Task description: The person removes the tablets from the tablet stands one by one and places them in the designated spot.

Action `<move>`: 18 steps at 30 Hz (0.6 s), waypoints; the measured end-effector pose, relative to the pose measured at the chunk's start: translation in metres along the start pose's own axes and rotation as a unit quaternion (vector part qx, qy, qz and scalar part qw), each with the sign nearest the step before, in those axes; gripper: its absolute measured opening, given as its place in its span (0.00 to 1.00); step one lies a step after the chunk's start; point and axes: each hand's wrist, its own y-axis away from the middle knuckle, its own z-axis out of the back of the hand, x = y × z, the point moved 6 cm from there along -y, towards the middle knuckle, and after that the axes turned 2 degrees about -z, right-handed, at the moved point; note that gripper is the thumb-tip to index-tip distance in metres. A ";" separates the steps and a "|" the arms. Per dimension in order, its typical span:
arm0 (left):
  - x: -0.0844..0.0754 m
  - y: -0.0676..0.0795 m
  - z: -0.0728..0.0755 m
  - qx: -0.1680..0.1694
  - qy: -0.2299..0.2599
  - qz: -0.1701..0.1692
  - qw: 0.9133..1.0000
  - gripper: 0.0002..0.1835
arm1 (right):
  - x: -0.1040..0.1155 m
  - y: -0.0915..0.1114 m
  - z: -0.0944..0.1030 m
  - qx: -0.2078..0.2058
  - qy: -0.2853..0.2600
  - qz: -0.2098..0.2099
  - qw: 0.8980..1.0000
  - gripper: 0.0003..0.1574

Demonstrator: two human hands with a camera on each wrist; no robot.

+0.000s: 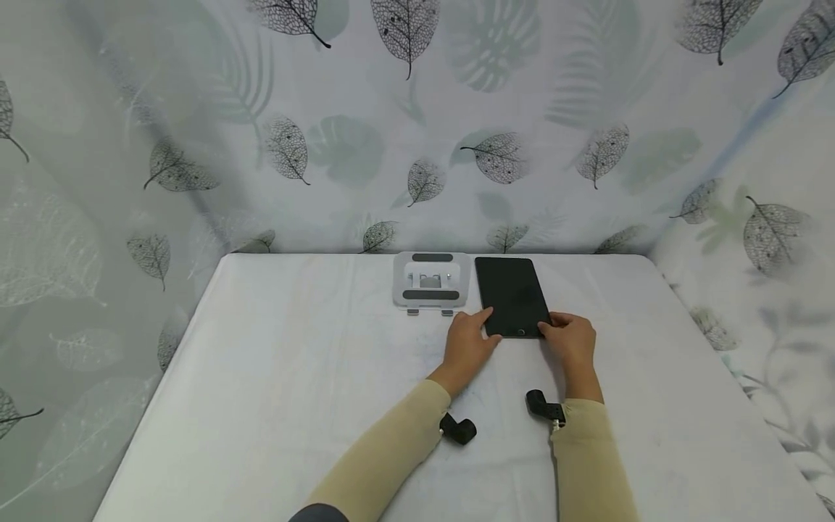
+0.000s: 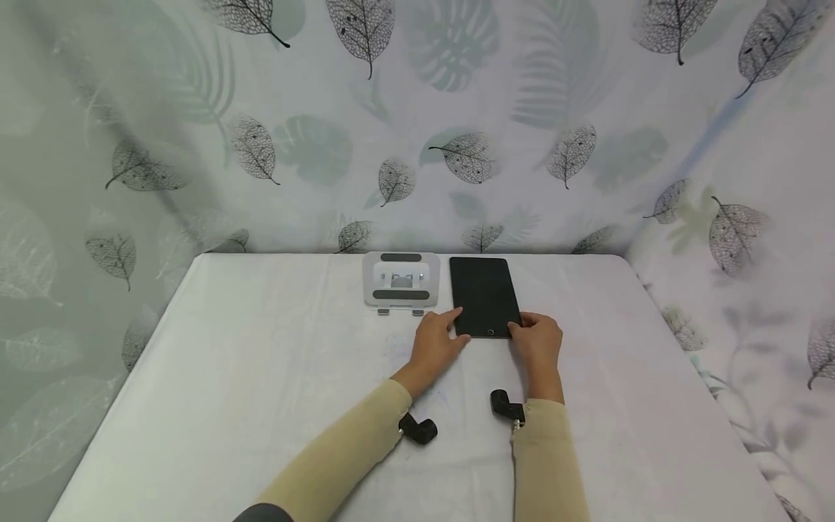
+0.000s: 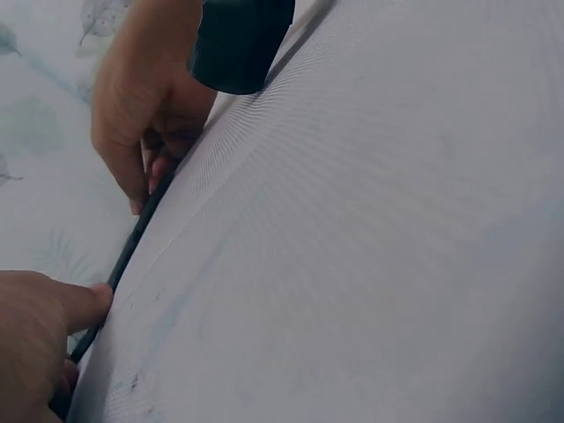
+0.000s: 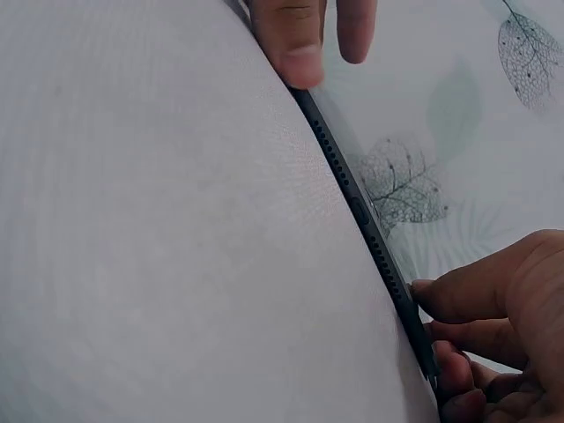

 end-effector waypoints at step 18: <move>0.003 -0.010 0.017 0.024 0.039 0.002 0.999 0.30 | 0.012 -0.005 -0.002 -0.013 -0.051 0.015 0.999 0.28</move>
